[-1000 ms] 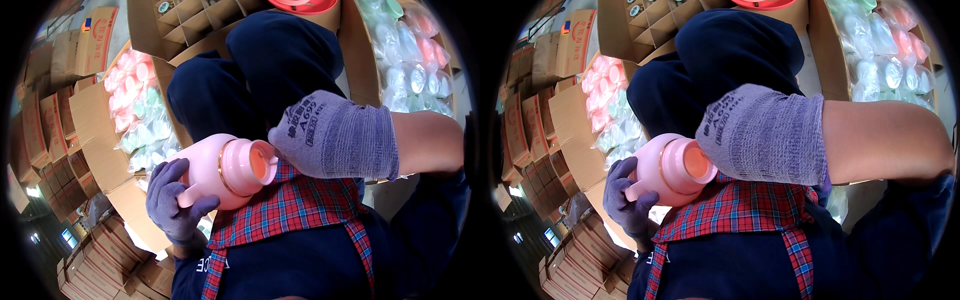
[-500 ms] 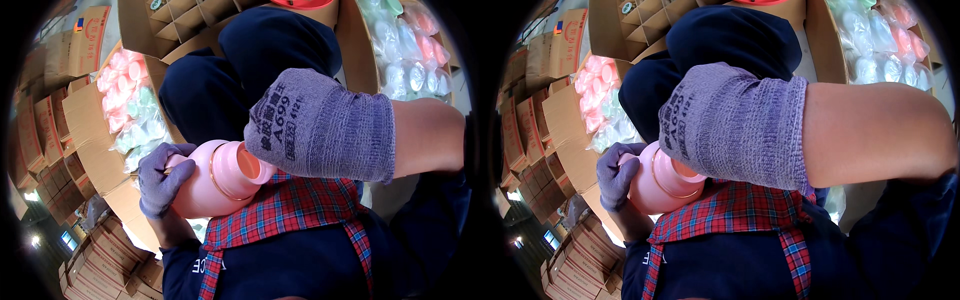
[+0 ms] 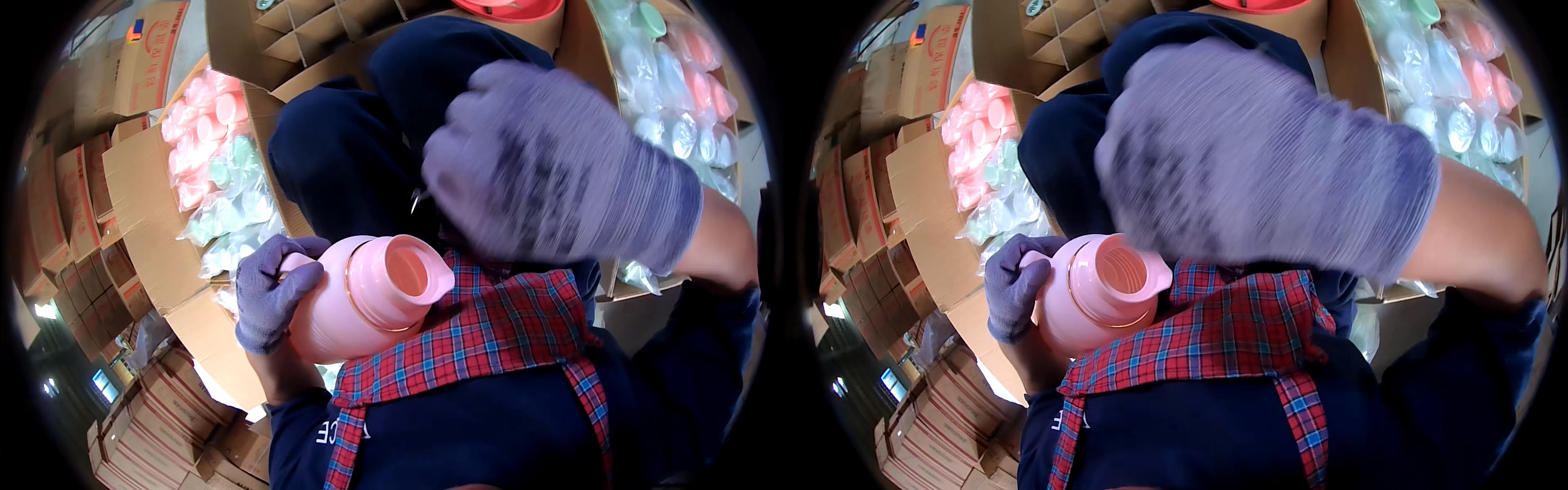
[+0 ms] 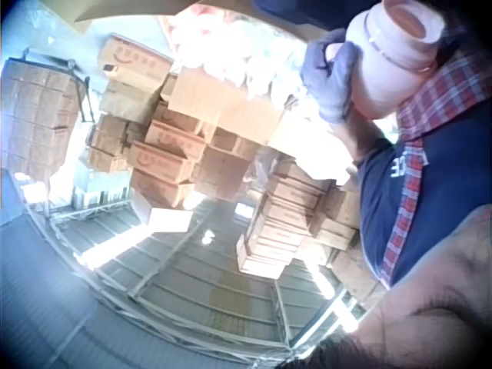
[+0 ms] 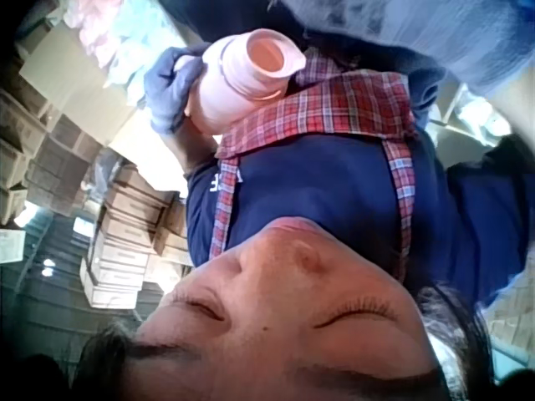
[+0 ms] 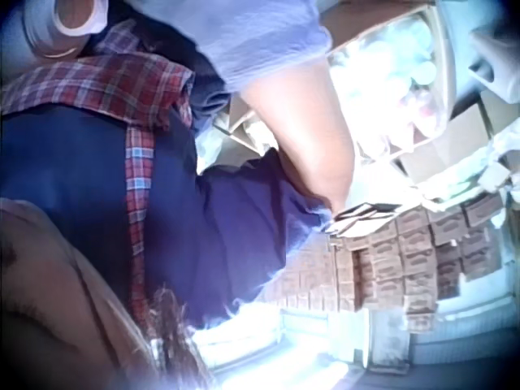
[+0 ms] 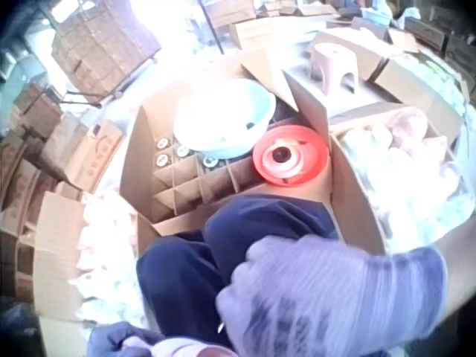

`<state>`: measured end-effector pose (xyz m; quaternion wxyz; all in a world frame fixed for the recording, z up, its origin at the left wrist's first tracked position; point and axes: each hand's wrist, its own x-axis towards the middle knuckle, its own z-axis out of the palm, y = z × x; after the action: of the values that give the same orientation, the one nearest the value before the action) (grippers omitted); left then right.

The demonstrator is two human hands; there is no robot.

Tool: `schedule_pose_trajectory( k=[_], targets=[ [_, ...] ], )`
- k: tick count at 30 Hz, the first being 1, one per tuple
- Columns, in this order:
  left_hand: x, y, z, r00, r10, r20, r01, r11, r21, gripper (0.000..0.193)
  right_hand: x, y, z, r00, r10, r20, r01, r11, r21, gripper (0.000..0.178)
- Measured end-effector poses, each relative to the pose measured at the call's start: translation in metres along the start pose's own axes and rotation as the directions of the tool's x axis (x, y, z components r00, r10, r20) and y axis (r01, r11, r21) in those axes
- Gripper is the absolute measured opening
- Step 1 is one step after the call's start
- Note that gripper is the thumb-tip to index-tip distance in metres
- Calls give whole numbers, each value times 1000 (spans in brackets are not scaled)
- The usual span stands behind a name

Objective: The person assembles plastic pitchers by inserting metal inner liners, placing lids, and inserting wooden stirrers. They then wrap each completed unit in a plastic bag and place it into a cardboard box.

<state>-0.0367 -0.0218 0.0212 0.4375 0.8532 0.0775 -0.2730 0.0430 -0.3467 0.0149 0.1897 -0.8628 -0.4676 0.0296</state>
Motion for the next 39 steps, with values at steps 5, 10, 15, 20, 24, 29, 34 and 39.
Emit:
schedule_pose_trajectory(
  k=[5,10,15,20,24,29,34,39],
  targets=[
    [-32,7,-6,934,239,-266,-234,971,51,25,-9,13,19,914,238,-329,-85,905,418,27],
    [-45,23,-1,473,861,-186,-548,453,703,46,4,-44,57,928,372,-33,-66,251,966,48],
    [-43,-10,44,428,845,-319,-450,506,736,39,11,-49,61,897,441,5,34,-80,996,38],
    [-38,-32,60,327,891,-317,-445,440,780,60,2,-44,69,868,472,-155,-11,331,944,28],
    [-40,-22,71,380,871,-312,-365,451,815,69,3,-28,66,704,570,-425,-15,609,793,20],
    [-39,-23,74,385,861,-332,-323,463,826,72,-9,0,53,634,749,-191,45,211,976,29],
    [-36,-23,69,377,836,-399,-399,536,744,58,-9,-17,52,910,372,-180,-1,437,899,34],
    [-44,-8,50,528,679,-510,-416,731,542,28,-2,-17,59,955,173,-240,104,564,819,19]
  ],
)
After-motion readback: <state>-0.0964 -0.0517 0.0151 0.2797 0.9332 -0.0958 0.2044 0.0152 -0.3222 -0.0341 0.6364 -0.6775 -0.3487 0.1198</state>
